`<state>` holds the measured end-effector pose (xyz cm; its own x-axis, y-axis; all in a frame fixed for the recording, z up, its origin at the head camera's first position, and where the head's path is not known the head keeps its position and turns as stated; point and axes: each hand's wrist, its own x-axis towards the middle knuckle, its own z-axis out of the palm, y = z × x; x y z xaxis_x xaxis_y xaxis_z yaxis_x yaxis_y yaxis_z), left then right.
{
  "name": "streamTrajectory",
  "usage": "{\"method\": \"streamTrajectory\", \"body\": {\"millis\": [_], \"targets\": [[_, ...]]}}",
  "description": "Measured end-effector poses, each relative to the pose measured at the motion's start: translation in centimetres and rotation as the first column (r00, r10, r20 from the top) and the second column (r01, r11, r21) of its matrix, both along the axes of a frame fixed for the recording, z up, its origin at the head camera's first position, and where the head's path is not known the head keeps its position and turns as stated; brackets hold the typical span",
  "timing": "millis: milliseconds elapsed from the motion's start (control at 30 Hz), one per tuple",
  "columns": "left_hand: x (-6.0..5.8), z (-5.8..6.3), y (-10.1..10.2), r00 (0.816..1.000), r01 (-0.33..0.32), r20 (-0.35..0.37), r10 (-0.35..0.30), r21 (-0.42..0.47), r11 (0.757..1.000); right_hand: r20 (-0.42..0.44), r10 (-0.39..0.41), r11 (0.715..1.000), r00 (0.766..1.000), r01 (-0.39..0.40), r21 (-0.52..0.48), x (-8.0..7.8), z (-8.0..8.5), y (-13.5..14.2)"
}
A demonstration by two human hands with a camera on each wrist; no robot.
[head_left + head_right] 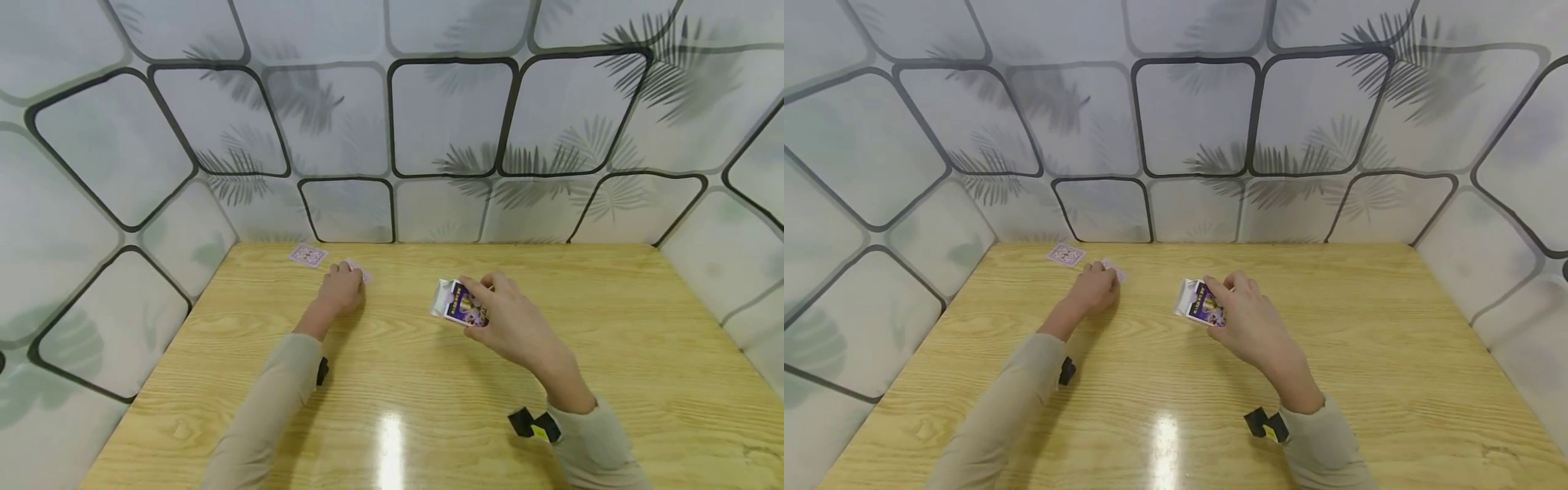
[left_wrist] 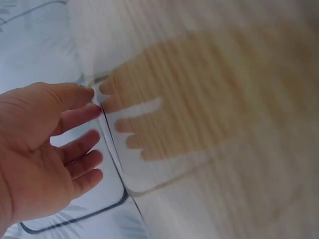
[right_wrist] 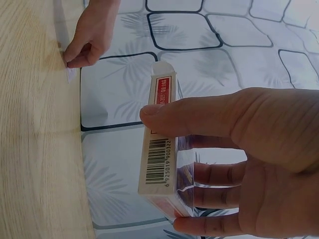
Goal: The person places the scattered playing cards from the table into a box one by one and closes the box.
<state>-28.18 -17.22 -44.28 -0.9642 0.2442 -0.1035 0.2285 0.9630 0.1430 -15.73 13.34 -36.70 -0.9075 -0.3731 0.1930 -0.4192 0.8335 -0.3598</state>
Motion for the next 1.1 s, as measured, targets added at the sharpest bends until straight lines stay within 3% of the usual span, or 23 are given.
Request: {"method": "streamTrajectory", "body": {"millis": [133,267,633,900,1100], "targets": [[-0.6,-0.1,-0.8,0.995,-0.096,0.042,0.092,0.099,0.990,0.000,-0.001,1.000,1.000,0.001,-0.005,0.0,-0.1,-0.1],[-1.0,0.3,-2.1,0.974,-0.206,0.136,0.181,0.199,0.958,0.008,-0.003,1.000,1.000,0.003,-0.013,0.0,-0.1,-0.1],[-0.2,1.3,-1.8,0.919,-0.326,0.295,0.263,0.189,0.926,0.016,0.001,1.000,1.000,0.000,-0.011,-0.2,0.1,0.3],[0.8,1.1,-1.1,0.896,-0.412,0.265,0.357,0.190,0.891,0.020,-0.003,1.000,1.000,0.003,-0.004,-0.1,-0.1,0.2],[2.1,0.6,-0.8,0.873,-0.481,0.213,0.439,0.234,0.845,0.023,-0.005,1.000,1.000,0.005,0.000,-0.1,-0.1,0.2]]}}
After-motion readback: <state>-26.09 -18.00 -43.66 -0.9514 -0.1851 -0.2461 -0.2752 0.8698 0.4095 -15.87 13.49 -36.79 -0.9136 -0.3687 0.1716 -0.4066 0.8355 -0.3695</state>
